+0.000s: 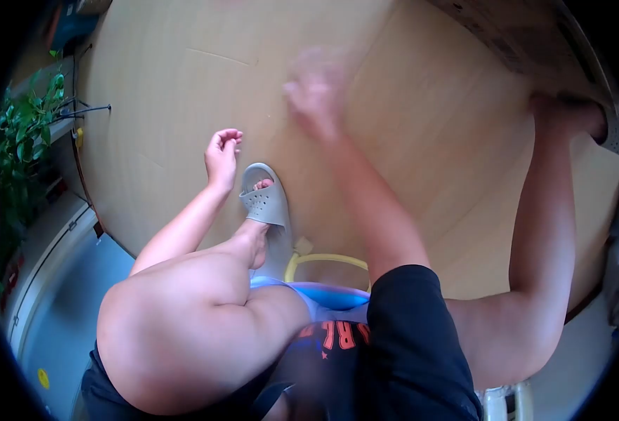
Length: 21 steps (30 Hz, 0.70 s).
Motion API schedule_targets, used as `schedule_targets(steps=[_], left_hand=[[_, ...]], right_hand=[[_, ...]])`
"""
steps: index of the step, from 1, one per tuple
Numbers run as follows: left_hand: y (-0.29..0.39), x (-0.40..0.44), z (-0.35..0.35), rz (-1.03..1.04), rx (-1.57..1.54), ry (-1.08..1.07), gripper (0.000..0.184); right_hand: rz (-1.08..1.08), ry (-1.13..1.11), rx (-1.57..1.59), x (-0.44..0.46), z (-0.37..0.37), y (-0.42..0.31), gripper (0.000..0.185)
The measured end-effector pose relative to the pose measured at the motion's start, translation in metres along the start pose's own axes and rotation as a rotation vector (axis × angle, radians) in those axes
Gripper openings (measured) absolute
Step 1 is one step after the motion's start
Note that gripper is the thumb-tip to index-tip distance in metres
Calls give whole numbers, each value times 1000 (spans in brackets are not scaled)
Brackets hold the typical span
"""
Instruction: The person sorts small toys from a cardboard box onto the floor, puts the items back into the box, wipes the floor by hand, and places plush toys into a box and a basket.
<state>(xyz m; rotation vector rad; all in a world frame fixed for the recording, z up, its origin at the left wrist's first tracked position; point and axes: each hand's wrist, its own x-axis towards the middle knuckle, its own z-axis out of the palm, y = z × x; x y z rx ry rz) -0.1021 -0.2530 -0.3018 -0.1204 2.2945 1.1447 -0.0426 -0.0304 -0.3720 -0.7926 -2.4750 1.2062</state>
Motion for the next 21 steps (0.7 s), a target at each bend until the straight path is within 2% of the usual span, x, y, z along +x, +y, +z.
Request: schedule_targets(steps=[1,3,6,7,8,10,11,14,16,17,19,20,21], left_hand=[[-5,-2,1,43,84,7,14],[-11,-10,1,186,169,-68,15],[-23,-10,2,278,301,-261,16],[-23,-13,4,309,320,-312,16],[-18,-16,7,345,339,-360,16],[-12,-18,12,365,314,-433,15],[-11,-23,13,342,272,-460,15],[-13,-28,4,255,101,-469,14],[-20,-34,-10,206,74,-439,15],[-30,-34,-15,149,48,-387,16],[-53,-31,-17,56,-8,-290,17],[-63,-31,-17,-46,-5,-255,17],[-74,-30,-19,-152,-61,-277,15]], right_hand=[[-61,-255,269,0,12,-17,44],[-71,-205,380,-13,7,-57,38],[-91,260,211,-40,-61,-32,38],[-21,372,-139,-68,-79,10,42],[139,524,-68,-97,-109,45,42],[350,661,-642,-168,-163,132,45],[524,760,-684,-195,-184,153,46],[904,840,-1166,-219,-178,180,43],[959,753,-693,-170,-155,96,39],[1030,341,-858,-151,-125,79,34],[482,147,-538,-119,-65,21,33],[270,-55,-312,-106,-48,-15,33],[191,-216,-111,-96,-40,-45,33]])
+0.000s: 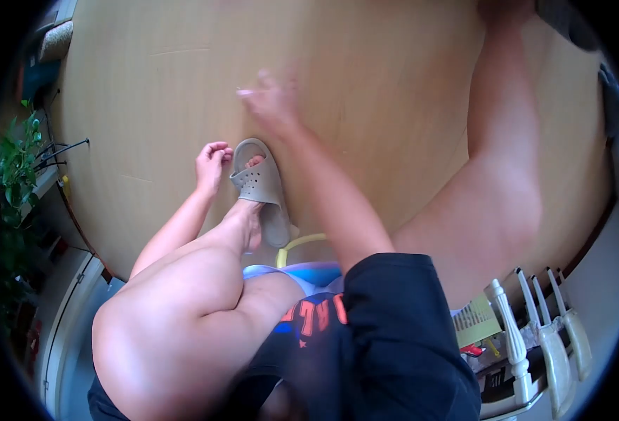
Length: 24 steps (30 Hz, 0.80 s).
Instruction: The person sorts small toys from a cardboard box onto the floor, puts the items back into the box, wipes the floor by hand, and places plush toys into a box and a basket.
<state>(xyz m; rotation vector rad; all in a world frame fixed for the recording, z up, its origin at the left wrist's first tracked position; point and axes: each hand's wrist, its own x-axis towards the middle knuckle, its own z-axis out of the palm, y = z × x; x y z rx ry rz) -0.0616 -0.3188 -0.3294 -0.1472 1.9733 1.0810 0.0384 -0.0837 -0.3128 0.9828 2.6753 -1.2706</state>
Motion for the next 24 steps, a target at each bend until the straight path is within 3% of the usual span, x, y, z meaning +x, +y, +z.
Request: schedule_targets(steps=[1,3,6,7,8,10,12,13,16,18,19,20,22,24], left_hand=[[-4,-1,-2,0,146,-24,14],[-12,-1,-8,95,494,-57,14],[6,-13,2,199,679,-80,14],[1,-5,1,229,688,-90,13],[-11,8,-3,249,694,-95,13],[-11,4,-5,246,735,-100,13],[1,-2,-2,251,766,-93,13],[1,-3,-2,248,784,-88,13],[-4,-5,-4,211,671,-98,13],[-8,-9,-4,278,691,-88,13],[-10,-8,-6,301,685,-100,13],[-12,-7,-8,325,680,-112,12],[-11,-4,-12,298,632,-165,12],[-7,-2,-16,244,596,-202,11]], right_hand=[[8,-37,160,5,-1,-28,34],[117,261,580,2,-3,-51,37],[157,877,1,-63,-20,25,48],[172,891,-66,-94,-21,69,56],[332,924,-275,-128,-8,106,58],[1196,872,-289,-186,24,154,63],[1453,974,-445,-190,59,160,64],[1451,968,-443,-183,72,156,64],[953,947,-145,-128,124,124,60],[621,938,65,-69,124,64,58],[262,550,394,-42,93,24,61],[46,79,789,-16,61,-18,65],[-234,398,496,21,54,-58,58],[-92,572,428,30,34,-51,53]])
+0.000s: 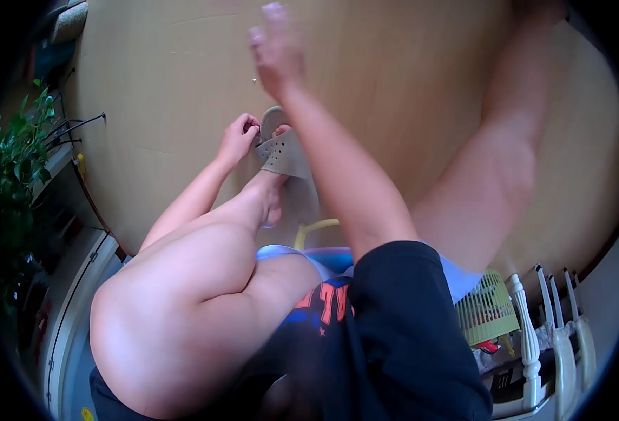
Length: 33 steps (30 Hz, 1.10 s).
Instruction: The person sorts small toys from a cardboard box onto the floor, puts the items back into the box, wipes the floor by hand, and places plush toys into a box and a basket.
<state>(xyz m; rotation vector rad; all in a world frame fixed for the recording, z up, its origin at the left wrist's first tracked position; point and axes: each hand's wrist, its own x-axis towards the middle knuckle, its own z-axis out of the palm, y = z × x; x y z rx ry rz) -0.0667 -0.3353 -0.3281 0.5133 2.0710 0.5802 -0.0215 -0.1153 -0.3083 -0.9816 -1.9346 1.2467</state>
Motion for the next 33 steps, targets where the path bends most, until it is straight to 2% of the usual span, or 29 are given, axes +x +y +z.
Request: schedule_targets(steps=[2,3,5,7,8,11,13,15,16,17,18,19,21,23,25,26,28,31,33], left_hand=[[-4,3,0,-6,-32,-33,11],[-5,3,1,-8,-46,-47,11],[-5,4,-1,-8,-67,-50,11],[3,-3,-9,13,-109,-110,12],[6,-6,-13,22,-126,-136,12],[-7,-3,-10,28,-149,-146,14],[-11,-6,-8,54,-117,-136,14],[-8,-4,-12,42,-143,-174,20],[-9,-5,-12,48,-78,-157,25],[-14,3,-10,39,68,-152,27],[-21,3,-9,119,60,-102,26],[-27,2,-8,199,56,-52,24],[-24,0,-11,112,-135,-179,19],[-12,3,-13,50,-263,-244,11],[-14,10,-12,45,-272,-288,9],[-17,14,-10,83,-220,-304,10],[-36,26,-5,93,-101,-270,23],[-16,10,-7,39,18,-216,25],[12,-15,-8,10,47,-189,26]], right_hand=[[81,189,-112,1,-46,19,45],[-62,408,-259,-8,-67,61,36],[-103,493,-675,-31,-148,140,40],[497,395,-1199,-45,-196,183,50],[454,874,-925,-51,-204,159,48],[-93,500,-1175,-36,-128,109,30],[-140,-39,-897,-50,-50,68,24],[95,-744,-142,-55,48,28,26],[-372,-521,-253,-73,79,12,26],[-84,-553,-55,-69,82,-24,27],[208,-576,149,-59,73,-56,28],[237,-653,119,-52,60,-65,30],[294,-789,48,-41,19,-68,34],[91,-513,-157,-60,-27,-35,41],[360,-483,7,-44,-116,-31,49],[701,-573,318,-31,-179,-31,53],[178,-415,-39,-45,-283,-29,55],[179,-74,-4,-115,-414,-63,43],[359,202,-32,-194,-480,-93,39]])
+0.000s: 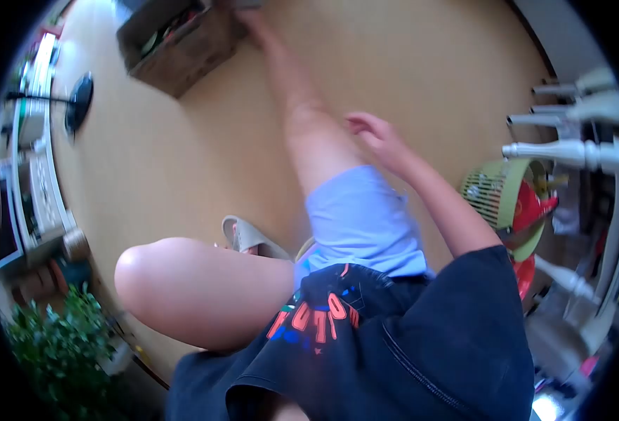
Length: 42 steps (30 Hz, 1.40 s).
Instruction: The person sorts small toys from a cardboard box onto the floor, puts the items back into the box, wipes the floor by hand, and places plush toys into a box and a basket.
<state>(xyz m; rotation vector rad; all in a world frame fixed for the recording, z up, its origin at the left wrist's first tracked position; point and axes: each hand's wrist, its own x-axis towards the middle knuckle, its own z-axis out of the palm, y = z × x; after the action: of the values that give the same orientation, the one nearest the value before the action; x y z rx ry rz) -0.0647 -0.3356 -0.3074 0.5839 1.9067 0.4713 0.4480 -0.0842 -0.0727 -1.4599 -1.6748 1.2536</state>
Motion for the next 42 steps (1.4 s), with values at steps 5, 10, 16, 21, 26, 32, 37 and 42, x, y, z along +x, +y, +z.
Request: schedule_targets(steps=[5,10,16,21,26,32,37,42], left_hand=[[79,-56,7,68,35,42,29],[186,-115,28,259,101,42,33],[317,-184,77,491,316,-62,37],[401,-220,136,558,792,-163,40],[435,-223,172,443,1267,-217,43],[437,-225,116,434,288,-277,49],[447,-202,58,468,-433,-294,52],[458,-173,27,495,-634,-302,53]], right_hand=[[92,608,-873,-221,-134,46,23],[722,908,-75,-380,-160,99,25],[482,1381,1155,-403,-168,148,63],[555,1748,1138,-380,-166,137,71],[457,1793,1147,-396,-203,154,65],[680,1396,1493,-447,-249,236,42],[891,1432,1449,-458,-268,241,45],[996,1526,1312,-479,-276,275,44]])
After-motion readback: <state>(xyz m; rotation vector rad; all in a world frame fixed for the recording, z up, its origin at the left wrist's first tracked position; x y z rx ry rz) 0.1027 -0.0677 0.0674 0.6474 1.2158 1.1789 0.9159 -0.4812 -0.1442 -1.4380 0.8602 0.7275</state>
